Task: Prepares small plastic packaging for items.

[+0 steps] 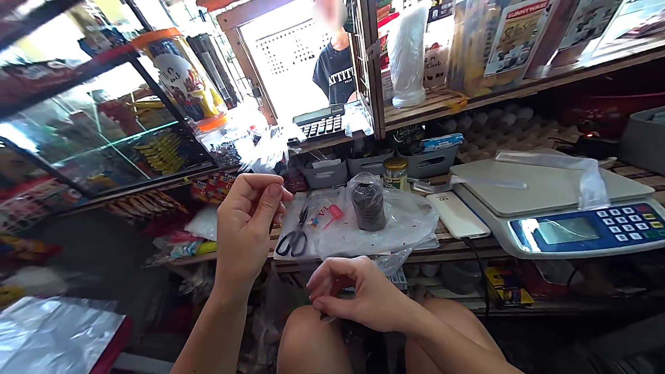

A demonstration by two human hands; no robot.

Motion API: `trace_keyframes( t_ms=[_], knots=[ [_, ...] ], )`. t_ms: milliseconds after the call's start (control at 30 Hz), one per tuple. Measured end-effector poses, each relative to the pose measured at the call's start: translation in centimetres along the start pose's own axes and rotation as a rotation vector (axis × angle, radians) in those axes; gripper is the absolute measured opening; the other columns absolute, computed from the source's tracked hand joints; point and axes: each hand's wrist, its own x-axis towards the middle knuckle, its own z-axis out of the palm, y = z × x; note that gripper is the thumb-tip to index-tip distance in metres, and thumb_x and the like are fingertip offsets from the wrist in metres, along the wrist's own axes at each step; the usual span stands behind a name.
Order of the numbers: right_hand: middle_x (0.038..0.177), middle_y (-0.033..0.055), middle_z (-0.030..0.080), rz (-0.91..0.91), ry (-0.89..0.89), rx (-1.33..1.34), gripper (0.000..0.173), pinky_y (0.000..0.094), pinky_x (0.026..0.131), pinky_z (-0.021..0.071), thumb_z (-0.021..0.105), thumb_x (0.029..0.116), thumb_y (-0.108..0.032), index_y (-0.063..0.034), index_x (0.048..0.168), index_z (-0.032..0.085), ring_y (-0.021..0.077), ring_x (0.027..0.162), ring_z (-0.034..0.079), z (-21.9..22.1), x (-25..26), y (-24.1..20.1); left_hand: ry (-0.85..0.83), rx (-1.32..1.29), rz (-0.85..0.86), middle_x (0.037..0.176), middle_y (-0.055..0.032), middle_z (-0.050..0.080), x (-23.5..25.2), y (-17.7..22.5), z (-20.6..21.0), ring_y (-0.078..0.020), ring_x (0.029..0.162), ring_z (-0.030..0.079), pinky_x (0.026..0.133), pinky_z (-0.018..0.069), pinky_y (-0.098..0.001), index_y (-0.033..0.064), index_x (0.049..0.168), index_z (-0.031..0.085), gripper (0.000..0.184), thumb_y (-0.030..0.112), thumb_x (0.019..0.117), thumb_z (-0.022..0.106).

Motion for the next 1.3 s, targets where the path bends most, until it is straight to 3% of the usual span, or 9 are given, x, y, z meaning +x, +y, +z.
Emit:
trace_keyframes(
  t_ms=[100, 167, 300, 500, 600, 867, 1000, 1100, 1300],
  knots=[
    [0.101, 0.0052, 0.075, -0.056, 0.032, 0.032, 0.024, 0.0257, 0.082, 0.0612, 0.072, 0.0928, -0.005, 0.0035, 0.114, 0.067, 0.0081, 0.091, 0.072, -0.5, 0.3, -0.8, -0.032, 0.079, 0.072, 0.093, 0.0042, 0.071, 1.3, 0.9, -0.9, -0.0035, 0.076, 0.065, 0.067, 0.0559, -0.018, 0.0071, 0.119, 0.066, 0.017, 0.011, 0.1041, 0.057],
    [0.107, 0.0063, 0.074, -0.059, 0.111, 0.02, 0.021, 0.0287, 0.084, 0.0628, 0.066, 0.0983, -0.008, 0.0025, 0.117, 0.067, 0.0116, 0.096, 0.072, -1.0, 0.8, -1.5, -0.029, 0.133, 0.102, 0.092, 0.0053, 0.07, 3.0, 1.2, -1.1, -0.002, 0.074, 0.065, 0.066, 0.0551, -0.0181, 0.0043, 0.118, 0.065, 0.017, 0.011, 0.104, 0.058],
    [0.11, 0.0097, 0.075, 0.027, 0.22, -0.033, 0.024, 0.035, 0.086, 0.0639, 0.053, 0.1057, -0.012, -0.0041, 0.123, 0.069, 0.0207, 0.1, 0.074, -1.9, 1.6, -2.3, -0.043, 0.082, 0.041, 0.091, 0.0031, 0.07, 6.4, 0.9, -0.9, -0.0043, 0.076, 0.066, 0.065, 0.0551, -0.02, 0.0039, 0.116, 0.064, 0.015, 0.011, 0.1044, 0.057],
    [0.107, 0.0066, 0.074, 0.089, 0.231, -0.058, 0.043, 0.0298, 0.083, 0.0632, 0.078, 0.0867, -0.008, -0.0082, 0.127, 0.063, 0.0172, 0.092, 0.073, -2.0, 2.0, -1.1, -0.043, -0.006, 0.001, 0.089, -0.0003, 0.071, 6.5, 0.6, -0.1, -0.0072, 0.076, 0.067, 0.065, 0.0547, -0.0205, 0.0031, 0.112, 0.065, 0.012, 0.009, 0.1034, 0.06],
    [0.099, 0.0048, 0.075, 0.08, 0.2, -0.117, 0.039, 0.0286, 0.079, 0.0618, 0.075, 0.0883, -0.008, -0.0072, 0.125, 0.064, 0.0154, 0.087, 0.072, -1.7, 2.0, -0.2, -0.054, -0.004, 0.031, 0.089, -0.0012, 0.07, 5.7, 0.9, -0.3, -0.0072, 0.074, 0.066, 0.063, 0.0545, -0.0201, 0.0019, 0.112, 0.065, 0.012, 0.008, 0.1031, 0.06],
    [0.096, 0.0006, 0.074, -0.01, 0.005, -0.069, 0.033, 0.0266, 0.085, 0.0593, 0.071, 0.0948, -0.012, 0.0011, 0.124, 0.063, 0.0084, 0.09, 0.07, -3.0, 1.2, -0.6, -0.096, 0.078, 0.148, 0.09, 0.0057, 0.072, 4.5, 2.9, -1.9, -0.0036, 0.077, 0.067, 0.064, 0.0547, -0.0175, 0.0082, 0.107, 0.067, 0.011, 0.012, 0.1039, 0.057],
    [0.095, 0.0002, 0.073, -0.054, 0.139, -0.053, 0.029, 0.0271, 0.085, 0.0594, 0.07, 0.0974, -0.016, -0.0016, 0.122, 0.065, 0.0088, 0.09, 0.07, -3.2, 0.9, -0.7, -0.075, 0.125, 0.168, 0.09, 0.0104, 0.07, 6.1, 3.9, -2.0, 0.0019, 0.075, 0.064, 0.063, 0.0514, -0.0133, 0.0117, 0.106, 0.067, 0.009, 0.013, 0.1034, 0.058],
    [0.094, -0.0015, 0.073, -0.08, 0.292, -0.05, 0.024, 0.0254, 0.082, 0.0596, 0.068, 0.0992, -0.021, -0.0099, 0.121, 0.068, 0.0082, 0.089, 0.07, -3.8, 0.6, -1.0, -0.031, 0.131, 0.153, 0.086, 0.0116, 0.07, 9.1, 4.3, -1.4, 0.0036, 0.067, 0.059, 0.057, 0.0455, -0.0129, 0.0145, 0.101, 0.068, 0.01, 0.016, 0.1034, 0.059],
    [0.088, -0.0028, 0.071, -0.066, 0.516, -0.075, 0.015, 0.0224, 0.079, 0.0589, 0.066, 0.0997, -0.018, -0.0158, 0.114, 0.068, 0.0068, 0.083, 0.069, -5.0, 0.2, -0.7, 0.002, 0.127, 0.029, 0.073, 0.006, 0.068, 14.7, 3.5, 1.3, -0.0006, 0.063, 0.058, 0.057, 0.0443, -0.016, 0.0134, 0.077, 0.065, 0.022, 0.005, 0.0969, 0.067]
  ],
)
